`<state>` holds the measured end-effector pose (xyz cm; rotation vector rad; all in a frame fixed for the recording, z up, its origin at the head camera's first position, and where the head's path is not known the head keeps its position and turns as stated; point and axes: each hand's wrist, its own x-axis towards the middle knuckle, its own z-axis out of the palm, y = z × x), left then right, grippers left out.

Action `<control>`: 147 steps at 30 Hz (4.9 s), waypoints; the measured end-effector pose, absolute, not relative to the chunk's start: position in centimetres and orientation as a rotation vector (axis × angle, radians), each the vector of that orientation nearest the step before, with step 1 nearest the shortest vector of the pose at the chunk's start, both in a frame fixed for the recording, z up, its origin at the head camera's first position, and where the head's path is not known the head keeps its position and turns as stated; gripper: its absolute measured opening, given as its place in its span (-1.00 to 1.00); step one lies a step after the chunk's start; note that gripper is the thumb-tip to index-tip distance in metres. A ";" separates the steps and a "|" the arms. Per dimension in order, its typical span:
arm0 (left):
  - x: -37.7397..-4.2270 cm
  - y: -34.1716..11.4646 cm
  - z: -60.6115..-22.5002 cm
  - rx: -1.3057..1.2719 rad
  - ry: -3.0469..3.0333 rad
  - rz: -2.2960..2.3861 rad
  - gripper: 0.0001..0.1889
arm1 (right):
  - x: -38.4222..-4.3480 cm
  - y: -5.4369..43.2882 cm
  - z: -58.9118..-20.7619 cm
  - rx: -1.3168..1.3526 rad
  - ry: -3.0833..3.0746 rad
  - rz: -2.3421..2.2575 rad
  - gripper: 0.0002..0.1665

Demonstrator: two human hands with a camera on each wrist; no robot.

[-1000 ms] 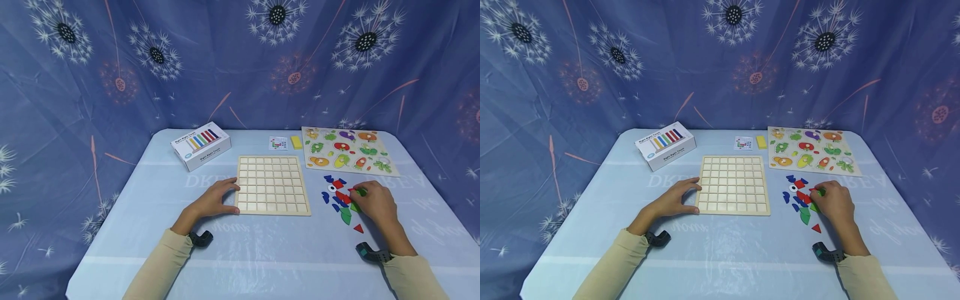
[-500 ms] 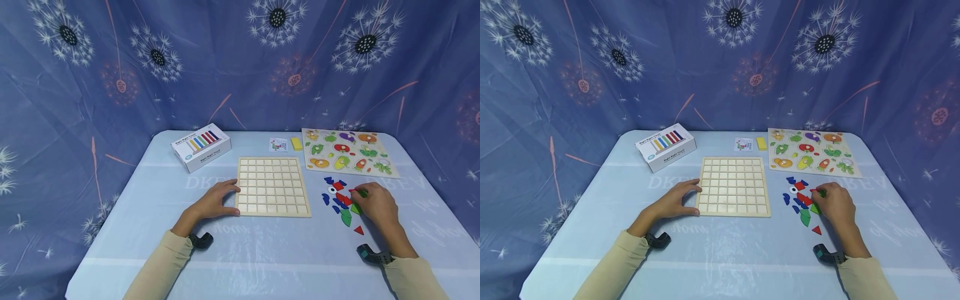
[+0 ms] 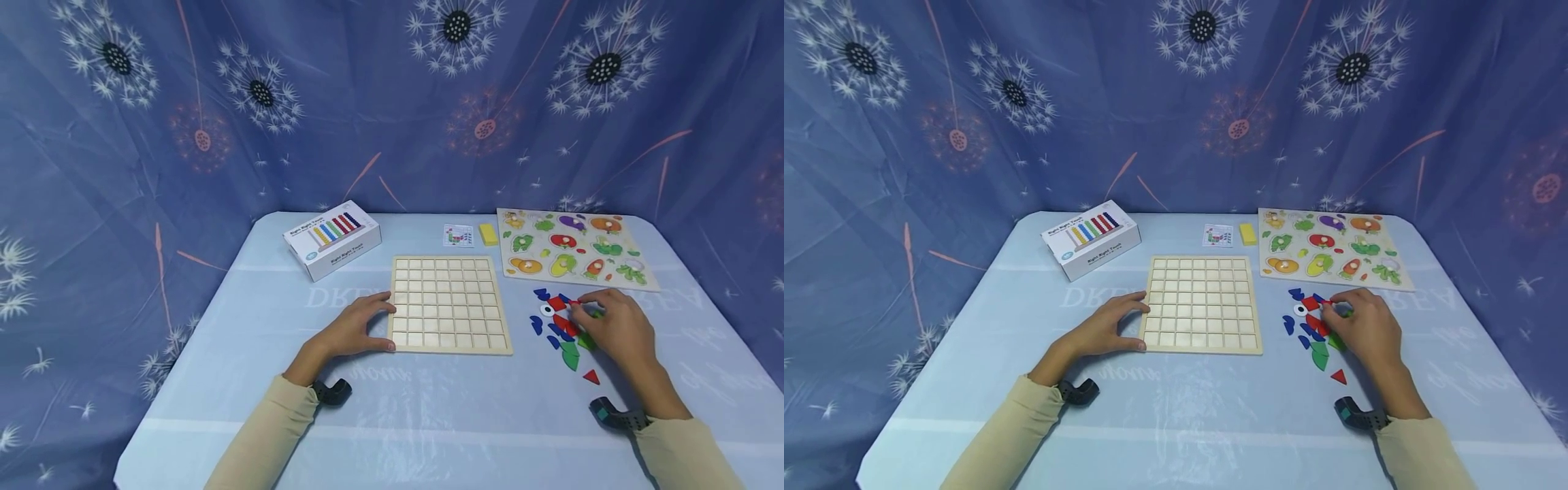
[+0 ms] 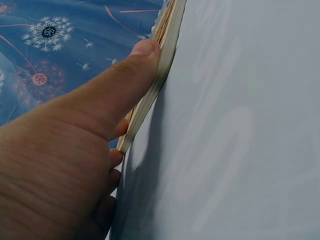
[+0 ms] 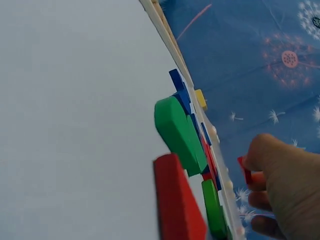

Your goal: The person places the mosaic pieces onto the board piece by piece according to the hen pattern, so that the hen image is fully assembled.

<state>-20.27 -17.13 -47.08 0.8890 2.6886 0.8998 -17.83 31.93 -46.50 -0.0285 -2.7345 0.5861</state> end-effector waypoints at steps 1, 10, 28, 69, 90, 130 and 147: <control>-20.3 -17.1 -47.1 0.888 2.689 0.899 -0.25 | -18.0 31.8 -46.4 -0.006 -2.720 0.587 -0.62; -20.3 -17.1 -47.2 0.896 2.695 0.880 -0.25 | -20.9 28.4 -45.1 0.264 -2.618 0.621 -0.66; -20.2 -17.1 -47.0 0.848 2.682 0.894 -0.23 | -29.3 13.8 -44.5 0.722 -2.506 0.840 -0.79; -20.1 -17.3 -47.3 0.941 2.693 0.904 -0.26 | -28.6 7.2 -49.3 0.914 -2.588 0.881 -0.76; -20.2 -17.5 -47.2 0.960 2.702 0.899 -0.26 | -28.9 7.0 -49.6 0.892 -2.589 0.907 -0.80; -20.6 -17.4 -47.7 0.980 2.692 0.952 -0.27 | -20.2 29.4 -42.4 0.632 -2.846 0.850 -0.50; -20.7 -17.2 -47.4 0.929 2.692 0.942 -0.26 | -16.4 39.6 -46.9 0.318 -2.968 0.740 -0.68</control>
